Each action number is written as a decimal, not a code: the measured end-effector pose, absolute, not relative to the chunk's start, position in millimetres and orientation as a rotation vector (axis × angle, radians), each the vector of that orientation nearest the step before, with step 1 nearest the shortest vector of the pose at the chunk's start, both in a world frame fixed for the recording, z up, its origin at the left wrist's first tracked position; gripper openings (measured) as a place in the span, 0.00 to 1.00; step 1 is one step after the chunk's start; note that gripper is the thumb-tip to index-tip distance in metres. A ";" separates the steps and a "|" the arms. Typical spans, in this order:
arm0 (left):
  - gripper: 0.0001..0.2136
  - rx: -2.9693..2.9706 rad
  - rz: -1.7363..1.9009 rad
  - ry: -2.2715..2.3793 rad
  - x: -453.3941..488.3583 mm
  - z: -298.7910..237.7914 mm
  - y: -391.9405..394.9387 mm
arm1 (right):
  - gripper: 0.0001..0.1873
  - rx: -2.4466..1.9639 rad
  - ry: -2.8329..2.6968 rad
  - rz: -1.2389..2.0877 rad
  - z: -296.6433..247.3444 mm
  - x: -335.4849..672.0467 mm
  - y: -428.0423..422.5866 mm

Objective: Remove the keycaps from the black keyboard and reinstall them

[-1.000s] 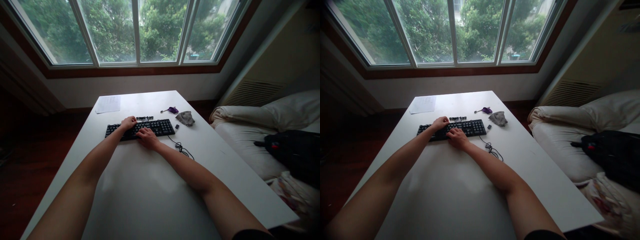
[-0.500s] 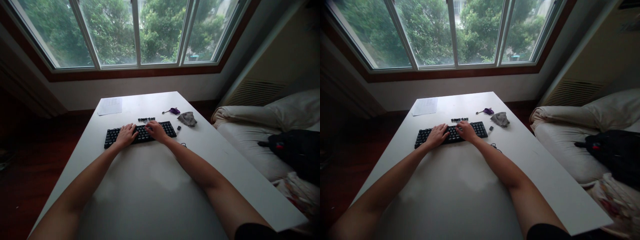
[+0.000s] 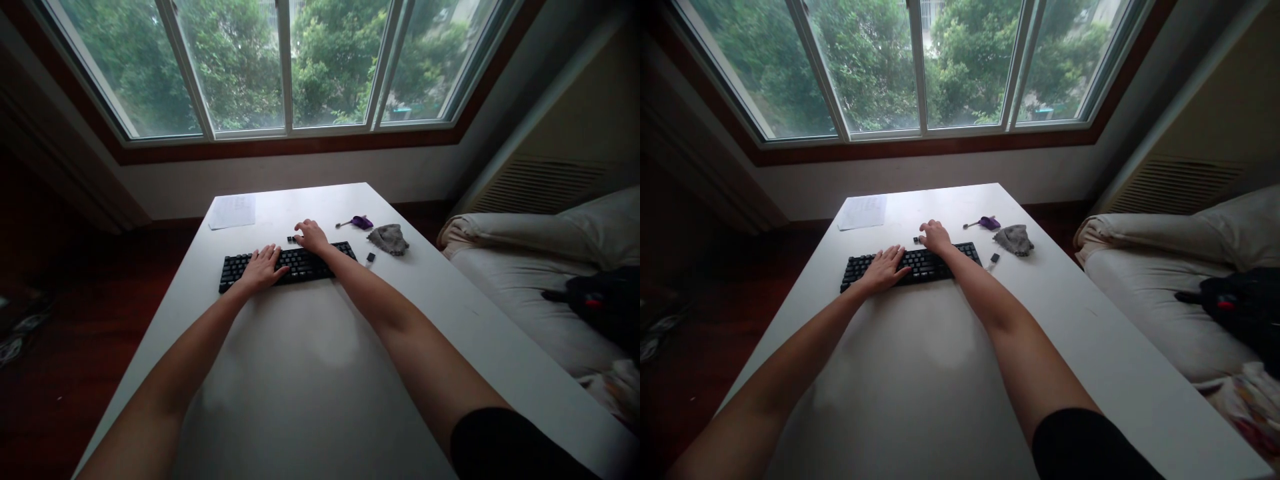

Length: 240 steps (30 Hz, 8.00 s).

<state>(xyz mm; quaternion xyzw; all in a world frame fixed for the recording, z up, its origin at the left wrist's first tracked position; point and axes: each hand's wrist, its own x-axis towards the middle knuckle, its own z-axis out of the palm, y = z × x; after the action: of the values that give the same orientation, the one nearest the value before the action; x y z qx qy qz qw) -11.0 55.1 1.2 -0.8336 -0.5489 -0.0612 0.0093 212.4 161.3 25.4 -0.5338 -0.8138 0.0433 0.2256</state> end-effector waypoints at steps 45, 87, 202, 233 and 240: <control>0.22 -2.440 -0.573 -1.622 -0.9 4.9 40.6 | 0.12 -1.124 -2.680 0.149 36.9 204.1 142.7; 0.28 -2.395 -0.563 -1.693 8.0 7.8 19.7 | 0.11 -1.302 -2.674 0.214 38.7 194.8 147.6; 0.23 -2.642 -0.699 -1.279 9.9 -0.8 26.3 | 0.20 -1.390 -2.079 0.500 32.8 192.6 148.7; 0.24 -2.658 -0.691 -1.276 6.5 -5.9 27.6 | 0.13 -1.651 -2.286 0.257 11.0 217.7 200.9; 0.24 -2.655 -0.682 -1.281 5.9 -6.6 28.5 | 0.12 -1.607 -2.383 0.074 10.1 213.1 191.1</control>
<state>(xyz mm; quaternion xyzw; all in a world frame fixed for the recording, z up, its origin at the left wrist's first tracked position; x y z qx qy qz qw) 5.9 28.5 -6.6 -0.8760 -0.4228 -0.2249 0.0578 213.1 191.1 10.1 -0.5540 -0.8214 0.0255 0.1331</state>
